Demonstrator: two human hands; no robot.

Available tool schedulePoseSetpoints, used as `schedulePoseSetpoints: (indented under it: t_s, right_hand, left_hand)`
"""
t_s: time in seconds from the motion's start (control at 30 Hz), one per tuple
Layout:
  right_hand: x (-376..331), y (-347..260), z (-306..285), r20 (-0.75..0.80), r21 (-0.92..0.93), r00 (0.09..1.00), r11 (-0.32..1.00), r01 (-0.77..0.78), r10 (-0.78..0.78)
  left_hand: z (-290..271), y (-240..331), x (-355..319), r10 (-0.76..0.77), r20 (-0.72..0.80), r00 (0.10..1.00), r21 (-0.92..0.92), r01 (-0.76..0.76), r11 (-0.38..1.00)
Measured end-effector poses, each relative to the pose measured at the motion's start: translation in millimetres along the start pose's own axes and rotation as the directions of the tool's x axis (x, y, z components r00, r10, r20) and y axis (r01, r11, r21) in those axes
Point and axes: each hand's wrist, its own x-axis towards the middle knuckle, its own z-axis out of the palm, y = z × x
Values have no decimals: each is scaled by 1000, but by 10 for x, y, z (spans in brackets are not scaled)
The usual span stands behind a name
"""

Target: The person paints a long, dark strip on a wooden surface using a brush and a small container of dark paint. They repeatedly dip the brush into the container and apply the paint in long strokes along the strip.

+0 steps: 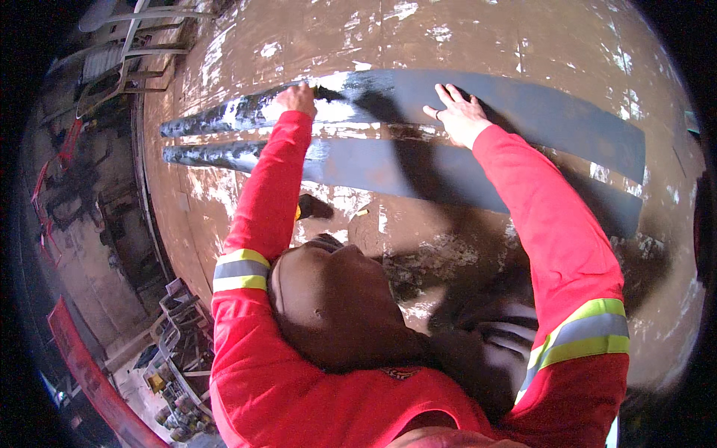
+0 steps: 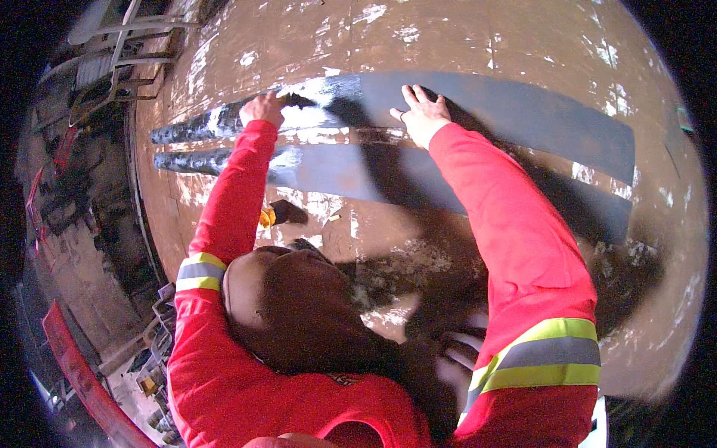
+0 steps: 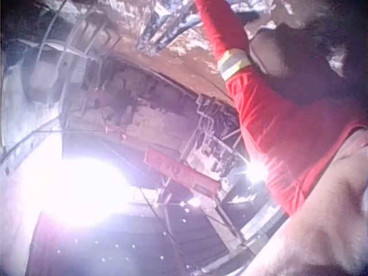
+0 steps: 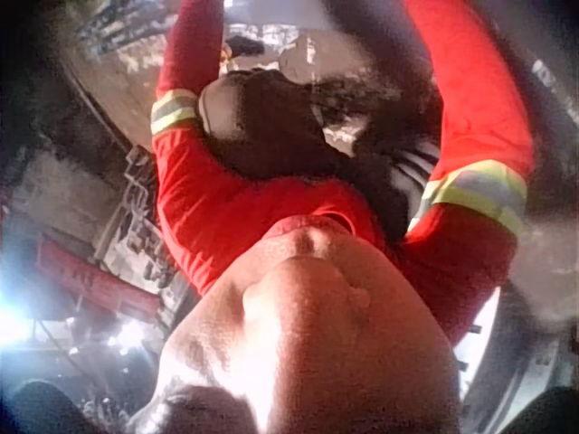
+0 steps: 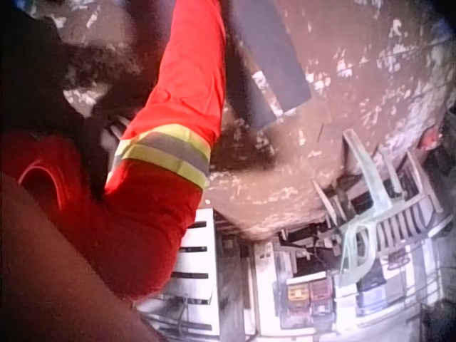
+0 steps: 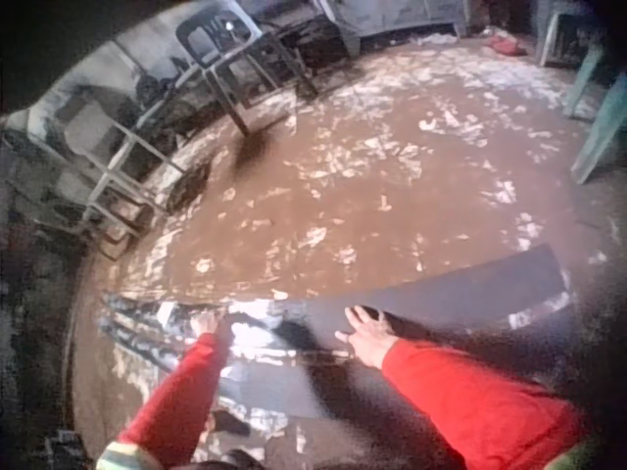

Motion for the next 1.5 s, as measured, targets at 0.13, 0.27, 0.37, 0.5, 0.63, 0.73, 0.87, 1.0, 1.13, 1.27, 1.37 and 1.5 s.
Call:
schedulePoseSetpoints:
  t_s: [0.13,0.27,0.37,0.5,0.63,0.73,0.87,1.0,1.13,1.27,1.37,1.5]
  right_hand:
    - [2,24,20,-18,-13,1000,1000,-10,10]
    - [-11,47,52,-35,-15,999,1000,-7,6]
    - [18,9,55,-43,-3,999,1000,-5,5]
    - [7,8,57,-36,10,999,1000,-9,9]
    - [12,48,86,-68,-14,998,1000,-10,9]
    - [8,37,51,3,-16,1000,1000,-2,2]
    - [46,50,80,-20,16,1000,1000,4,-4]
    - [-4,-3,22,-4,64,1000,998,-7,7]
    - [33,42,84,-36,58,999,998,-20,22]
    - [19,39,113,-81,16,996,1000,-24,25]
    - [5,54,95,-75,14,997,1000,-16,17]
    - [-15,58,61,-66,9,998,1000,-16,16]
  left_hand:
    - [-198,572,-4,183,-46,982,-202,-188,961]
    - [-486,590,26,168,-22,986,-494,-156,856]
    - [-178,276,178,38,59,998,-194,-26,981]
    - [-252,153,200,-20,58,998,4,20,1000]
    - [-423,695,134,211,17,977,-62,-210,976]
    - [-555,813,77,319,-15,948,-223,-314,923]
    - [-292,587,7,404,66,912,-530,-311,789]
    - [-90,385,-247,261,173,950,-218,-221,950]
    - [-390,217,-242,143,273,951,50,-162,985]
    - [-302,559,-344,238,208,949,-17,-240,971]
    - [-361,676,-345,359,94,928,-299,-318,900]
    - [-457,601,-407,273,118,955,-456,-192,869]
